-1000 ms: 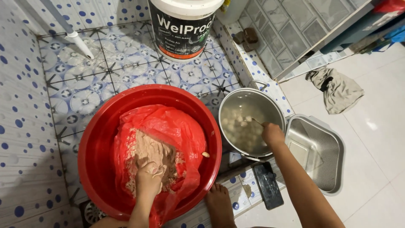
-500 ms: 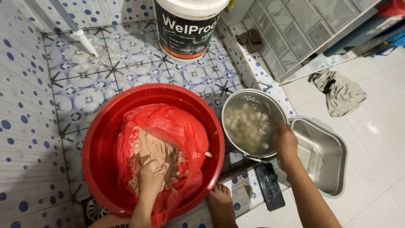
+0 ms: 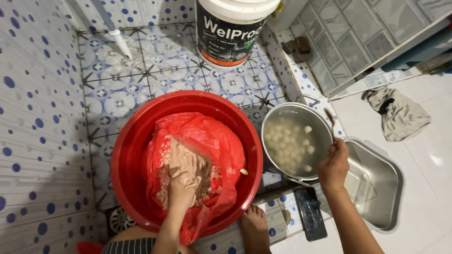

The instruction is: A person uses their hand and a spoon to portion a meat mixture into balls and drop them into a pot of liquid.

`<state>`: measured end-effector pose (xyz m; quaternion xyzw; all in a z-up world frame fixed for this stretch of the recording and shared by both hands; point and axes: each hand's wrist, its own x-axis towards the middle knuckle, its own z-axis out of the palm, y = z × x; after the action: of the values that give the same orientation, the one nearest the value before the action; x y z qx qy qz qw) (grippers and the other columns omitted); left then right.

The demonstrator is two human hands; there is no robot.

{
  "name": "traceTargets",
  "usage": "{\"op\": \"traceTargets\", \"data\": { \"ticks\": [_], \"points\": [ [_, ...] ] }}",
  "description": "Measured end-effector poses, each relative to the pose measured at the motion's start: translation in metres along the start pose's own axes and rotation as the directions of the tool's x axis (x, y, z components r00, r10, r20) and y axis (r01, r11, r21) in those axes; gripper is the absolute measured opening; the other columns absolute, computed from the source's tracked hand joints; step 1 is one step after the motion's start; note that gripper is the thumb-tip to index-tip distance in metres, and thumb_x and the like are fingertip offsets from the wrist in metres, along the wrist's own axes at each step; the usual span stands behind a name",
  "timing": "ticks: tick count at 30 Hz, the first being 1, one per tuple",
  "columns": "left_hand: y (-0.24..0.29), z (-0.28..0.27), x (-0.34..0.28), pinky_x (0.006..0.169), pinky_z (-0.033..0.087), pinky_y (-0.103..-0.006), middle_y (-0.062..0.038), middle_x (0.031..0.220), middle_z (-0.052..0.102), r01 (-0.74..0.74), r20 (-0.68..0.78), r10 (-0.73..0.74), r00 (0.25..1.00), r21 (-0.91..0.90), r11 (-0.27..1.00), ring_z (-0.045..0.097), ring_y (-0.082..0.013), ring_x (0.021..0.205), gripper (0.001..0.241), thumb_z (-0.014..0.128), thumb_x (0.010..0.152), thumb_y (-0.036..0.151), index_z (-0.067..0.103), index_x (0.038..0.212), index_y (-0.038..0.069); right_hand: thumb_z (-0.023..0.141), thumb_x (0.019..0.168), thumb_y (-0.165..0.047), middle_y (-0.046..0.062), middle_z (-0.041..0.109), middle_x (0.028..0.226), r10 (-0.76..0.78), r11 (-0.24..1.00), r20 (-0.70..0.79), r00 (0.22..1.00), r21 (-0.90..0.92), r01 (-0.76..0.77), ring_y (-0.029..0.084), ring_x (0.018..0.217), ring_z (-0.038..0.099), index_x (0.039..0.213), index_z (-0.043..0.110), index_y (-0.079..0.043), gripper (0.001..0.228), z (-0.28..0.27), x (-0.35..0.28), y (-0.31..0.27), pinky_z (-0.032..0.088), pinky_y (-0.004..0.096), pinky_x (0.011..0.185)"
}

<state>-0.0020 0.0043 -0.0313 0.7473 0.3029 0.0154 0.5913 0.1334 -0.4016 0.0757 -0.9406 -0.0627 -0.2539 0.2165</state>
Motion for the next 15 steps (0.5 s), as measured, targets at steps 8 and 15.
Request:
{"op": "traceTargets", "data": {
  "ticks": [8,15],
  "points": [
    [0.002,0.0,0.0,0.066,0.057,-0.0287,-0.01,0.084,0.079,0.031,0.009,-0.03,1.0,-0.064,0.997,0.071,-0.0204,0.072,0.027,0.08,0.08,0.01,0.075,0.104,-0.001,0.048,0.09,0.005,0.014,0.069,0.114,0.164,0.963,0.285,0.944,-0.255,-0.09,0.034,0.092,0.072,0.139,0.05,-0.012,0.051,0.027,-0.019,0.022,0.057,0.05,0.07],
    [0.006,-0.001,-0.001,0.062,0.052,-0.027,-0.005,0.074,0.071,0.012,0.046,-0.004,0.999,-0.167,0.986,0.062,-0.0165,0.066,0.009,0.076,0.082,0.0,0.073,0.09,0.0,0.048,0.101,-0.009,0.02,0.067,0.126,0.261,0.944,0.363,0.894,-0.289,-0.158,0.041,0.09,0.073,0.137,0.054,-0.012,0.036,0.016,-0.014,-0.009,0.062,0.053,0.08]
  ]
}}
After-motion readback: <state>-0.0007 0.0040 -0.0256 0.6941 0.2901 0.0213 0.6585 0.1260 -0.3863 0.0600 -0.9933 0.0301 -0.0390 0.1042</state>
